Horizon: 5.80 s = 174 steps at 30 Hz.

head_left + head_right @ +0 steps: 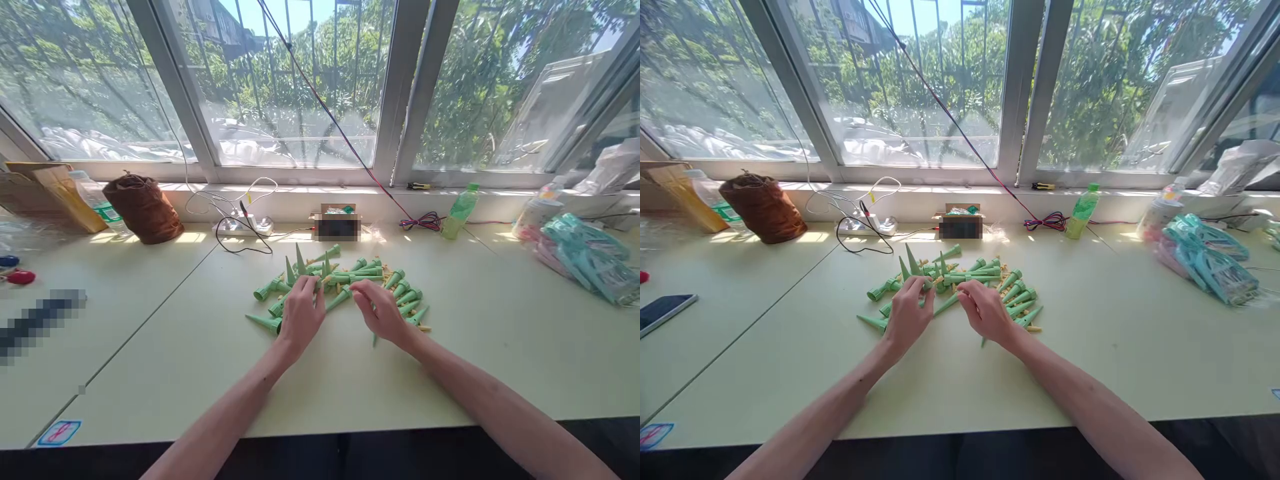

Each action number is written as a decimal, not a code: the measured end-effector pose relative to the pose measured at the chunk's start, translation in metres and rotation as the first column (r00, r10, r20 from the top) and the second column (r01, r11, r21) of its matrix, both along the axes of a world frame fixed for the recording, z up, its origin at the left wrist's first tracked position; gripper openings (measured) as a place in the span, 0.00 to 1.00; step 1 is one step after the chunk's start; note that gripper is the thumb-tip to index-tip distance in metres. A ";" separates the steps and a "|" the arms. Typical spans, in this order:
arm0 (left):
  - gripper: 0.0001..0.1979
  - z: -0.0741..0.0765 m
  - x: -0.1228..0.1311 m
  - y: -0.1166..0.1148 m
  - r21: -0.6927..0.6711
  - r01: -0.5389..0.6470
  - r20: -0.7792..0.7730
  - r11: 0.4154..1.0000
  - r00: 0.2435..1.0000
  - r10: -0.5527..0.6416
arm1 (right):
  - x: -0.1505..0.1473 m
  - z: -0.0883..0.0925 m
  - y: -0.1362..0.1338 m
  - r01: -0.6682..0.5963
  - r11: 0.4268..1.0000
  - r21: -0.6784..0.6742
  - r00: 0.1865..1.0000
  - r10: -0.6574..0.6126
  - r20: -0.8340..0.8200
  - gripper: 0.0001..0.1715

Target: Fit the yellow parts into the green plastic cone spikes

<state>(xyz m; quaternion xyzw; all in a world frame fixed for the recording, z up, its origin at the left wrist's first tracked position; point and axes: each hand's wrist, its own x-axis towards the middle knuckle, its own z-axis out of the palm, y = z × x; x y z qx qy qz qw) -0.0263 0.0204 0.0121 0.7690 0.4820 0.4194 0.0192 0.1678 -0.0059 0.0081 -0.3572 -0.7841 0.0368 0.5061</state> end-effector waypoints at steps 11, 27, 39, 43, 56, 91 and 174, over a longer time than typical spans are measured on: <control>0.08 0.001 0.000 -0.001 -0.091 -0.109 -0.133 0.990 0.986 0.096 | 0.001 0.001 0.000 -0.008 1.000 -0.016 1.000 0.009 0.029 0.10; 0.11 -0.001 0.000 0.004 -0.171 -0.093 -0.044 0.981 0.995 0.086 | 0.001 -0.001 0.001 -0.006 0.999 -0.047 0.999 0.008 0.052 0.13; 0.06 0.000 0.003 -0.001 -0.175 -0.065 -0.101 0.982 0.994 0.048 | 0.000 -0.001 0.002 -0.005 0.999 -0.048 0.999 0.007 0.047 0.14; 0.07 -0.001 0.002 0.001 -0.184 -0.064 -0.071 0.981 0.996 0.051 | 0.000 0.000 0.002 0.002 0.999 -0.049 0.999 0.001 0.054 0.15; 0.15 -0.004 0.000 0.003 -0.178 -0.049 -0.012 0.983 0.999 0.048 | 0.001 -0.006 0.006 0.185 0.978 -0.100 0.983 -0.185 0.006 0.13; 0.07 -0.006 0.015 -0.018 -0.300 0.195 -0.136 0.934 0.960 -0.244 | 0.002 -0.005 0.009 0.079 0.990 -0.116 0.990 -0.064 0.129 0.10; 0.12 0.040 -0.047 0.015 -0.413 -0.070 -0.518 0.908 0.838 -0.171 | -0.007 -0.018 0.020 0.181 0.956 -0.231 0.966 -0.128 0.225 0.07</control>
